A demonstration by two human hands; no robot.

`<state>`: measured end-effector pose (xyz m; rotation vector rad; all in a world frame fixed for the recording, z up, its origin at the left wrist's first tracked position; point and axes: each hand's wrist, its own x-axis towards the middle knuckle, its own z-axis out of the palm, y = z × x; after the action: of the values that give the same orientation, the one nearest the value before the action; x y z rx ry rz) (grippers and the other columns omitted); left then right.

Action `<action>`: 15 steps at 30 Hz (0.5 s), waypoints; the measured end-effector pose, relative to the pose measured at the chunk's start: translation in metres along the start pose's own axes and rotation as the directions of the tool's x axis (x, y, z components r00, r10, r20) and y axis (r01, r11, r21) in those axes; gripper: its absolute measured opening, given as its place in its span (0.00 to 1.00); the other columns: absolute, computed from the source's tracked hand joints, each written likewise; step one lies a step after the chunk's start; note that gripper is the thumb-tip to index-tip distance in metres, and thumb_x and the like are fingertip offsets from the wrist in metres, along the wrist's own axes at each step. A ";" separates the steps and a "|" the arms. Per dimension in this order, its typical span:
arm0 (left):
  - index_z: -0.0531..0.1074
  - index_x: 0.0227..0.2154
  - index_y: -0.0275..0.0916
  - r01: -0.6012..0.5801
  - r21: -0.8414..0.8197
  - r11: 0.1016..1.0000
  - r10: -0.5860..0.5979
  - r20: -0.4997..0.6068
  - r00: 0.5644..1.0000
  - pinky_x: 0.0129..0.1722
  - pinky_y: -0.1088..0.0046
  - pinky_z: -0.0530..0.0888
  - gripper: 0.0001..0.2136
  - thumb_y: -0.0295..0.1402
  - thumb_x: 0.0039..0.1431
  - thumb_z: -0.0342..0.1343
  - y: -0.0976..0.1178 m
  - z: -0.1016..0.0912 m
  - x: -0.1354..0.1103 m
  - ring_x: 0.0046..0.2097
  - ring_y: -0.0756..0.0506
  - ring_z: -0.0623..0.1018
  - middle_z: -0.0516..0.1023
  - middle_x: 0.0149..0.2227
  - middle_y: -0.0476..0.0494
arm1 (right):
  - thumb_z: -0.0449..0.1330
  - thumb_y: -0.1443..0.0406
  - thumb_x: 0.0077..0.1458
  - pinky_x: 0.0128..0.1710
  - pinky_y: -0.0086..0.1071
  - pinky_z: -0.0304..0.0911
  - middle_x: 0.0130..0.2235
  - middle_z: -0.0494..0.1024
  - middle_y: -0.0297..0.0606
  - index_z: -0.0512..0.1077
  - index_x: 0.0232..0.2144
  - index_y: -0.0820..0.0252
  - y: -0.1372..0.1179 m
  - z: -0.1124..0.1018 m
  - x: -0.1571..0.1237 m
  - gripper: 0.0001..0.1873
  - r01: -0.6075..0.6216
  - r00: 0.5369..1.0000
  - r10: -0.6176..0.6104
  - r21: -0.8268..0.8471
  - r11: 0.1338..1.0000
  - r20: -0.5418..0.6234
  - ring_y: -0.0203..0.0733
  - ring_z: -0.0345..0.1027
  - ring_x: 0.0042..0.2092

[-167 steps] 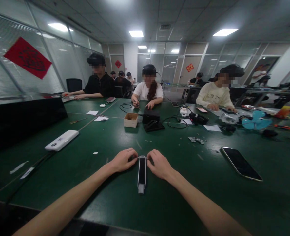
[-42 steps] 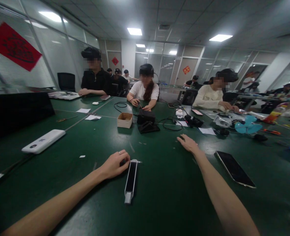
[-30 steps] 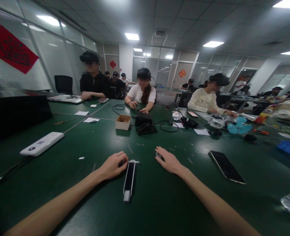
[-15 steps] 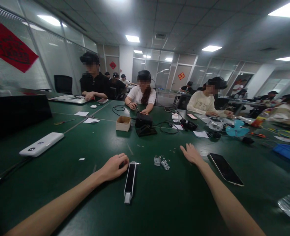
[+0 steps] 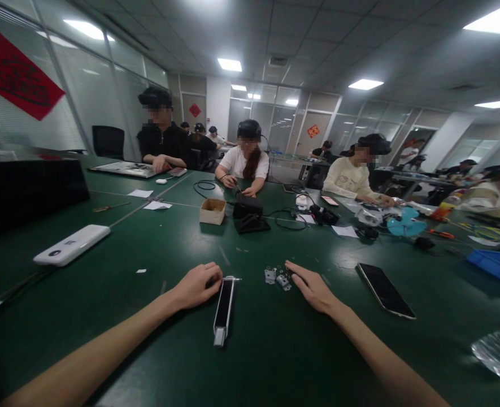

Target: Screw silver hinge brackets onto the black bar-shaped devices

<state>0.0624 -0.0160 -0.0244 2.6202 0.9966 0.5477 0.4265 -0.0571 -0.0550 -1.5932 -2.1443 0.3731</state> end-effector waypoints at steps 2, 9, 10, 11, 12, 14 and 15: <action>0.68 0.33 0.38 0.001 0.011 1.000 -0.001 0.006 1.000 0.34 0.73 0.66 0.04 0.30 0.60 0.49 0.000 0.001 0.000 0.33 0.48 0.70 0.71 0.34 0.47 | 0.40 0.55 0.63 0.62 0.42 0.50 0.61 0.62 0.36 0.62 0.58 0.56 0.020 -0.003 0.018 0.26 -0.083 0.990 0.073 -0.082 0.993 -0.123 0.44 0.54 0.62; 0.68 0.34 0.38 -0.005 0.035 0.999 0.004 0.023 1.000 0.35 0.72 0.66 0.04 0.31 0.60 0.49 0.001 0.001 -0.001 0.34 0.48 0.71 0.71 0.35 0.47 | 0.44 0.63 0.60 0.61 0.41 0.46 0.60 0.61 0.54 0.59 0.57 0.73 0.115 -0.013 0.112 0.26 -0.476 0.875 0.413 -0.297 0.828 -0.251 0.49 0.50 0.63; 0.68 0.34 0.39 -0.008 0.029 1.000 0.007 0.032 0.999 0.35 0.72 0.66 0.04 0.31 0.61 0.49 0.001 0.000 -0.002 0.34 0.49 0.71 0.71 0.35 0.48 | 0.44 0.63 0.60 0.61 0.43 0.47 0.59 0.62 0.56 0.59 0.57 0.74 0.124 -0.014 0.123 0.26 -0.507 0.859 0.446 -0.307 0.805 -0.251 0.51 0.50 0.62; 0.68 0.34 0.39 -0.012 0.023 1.000 0.011 0.040 0.999 0.35 0.72 0.66 0.04 0.31 0.61 0.49 0.001 0.000 -0.002 0.34 0.49 0.71 0.71 0.35 0.48 | 0.44 0.62 0.60 0.60 0.44 0.49 0.59 0.62 0.58 0.60 0.56 0.74 0.132 -0.015 0.132 0.26 -0.534 0.845 0.474 -0.316 0.784 -0.249 0.52 0.51 0.62; 0.68 0.34 0.39 -0.013 0.019 1.000 0.012 0.045 0.999 0.36 0.72 0.66 0.04 0.31 0.61 0.49 0.001 0.000 -0.002 0.34 0.49 0.71 0.71 0.35 0.48 | 0.43 0.61 0.61 0.59 0.45 0.50 0.58 0.62 0.58 0.60 0.56 0.74 0.139 -0.015 0.140 0.26 -0.555 0.831 0.498 -0.326 0.765 -0.247 0.54 0.52 0.61; 0.67 0.34 0.39 -0.003 0.018 1.000 0.002 0.047 0.999 0.36 0.72 0.65 0.04 0.31 0.61 0.49 0.002 0.000 -0.002 0.34 0.49 0.70 0.71 0.34 0.48 | 0.43 0.60 0.61 0.57 0.47 0.51 0.58 0.61 0.58 0.60 0.55 0.72 0.149 -0.015 0.155 0.26 -0.584 0.812 0.532 -0.348 0.734 -0.241 0.55 0.52 0.61; 0.67 0.34 0.39 0.007 0.014 1.000 -0.007 0.049 0.999 0.35 0.72 0.65 0.04 0.31 0.61 0.49 0.002 0.000 -0.002 0.34 0.49 0.70 0.71 0.34 0.48 | 0.43 0.60 0.61 0.57 0.48 0.51 0.58 0.61 0.58 0.60 0.55 0.71 0.153 -0.015 0.161 0.26 -0.591 0.806 0.542 -0.359 0.723 -0.237 0.55 0.52 0.61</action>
<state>0.0618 -0.0189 -0.0243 2.6278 0.9974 0.4746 0.5232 0.1419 -0.0825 -2.4612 -1.6644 -0.0180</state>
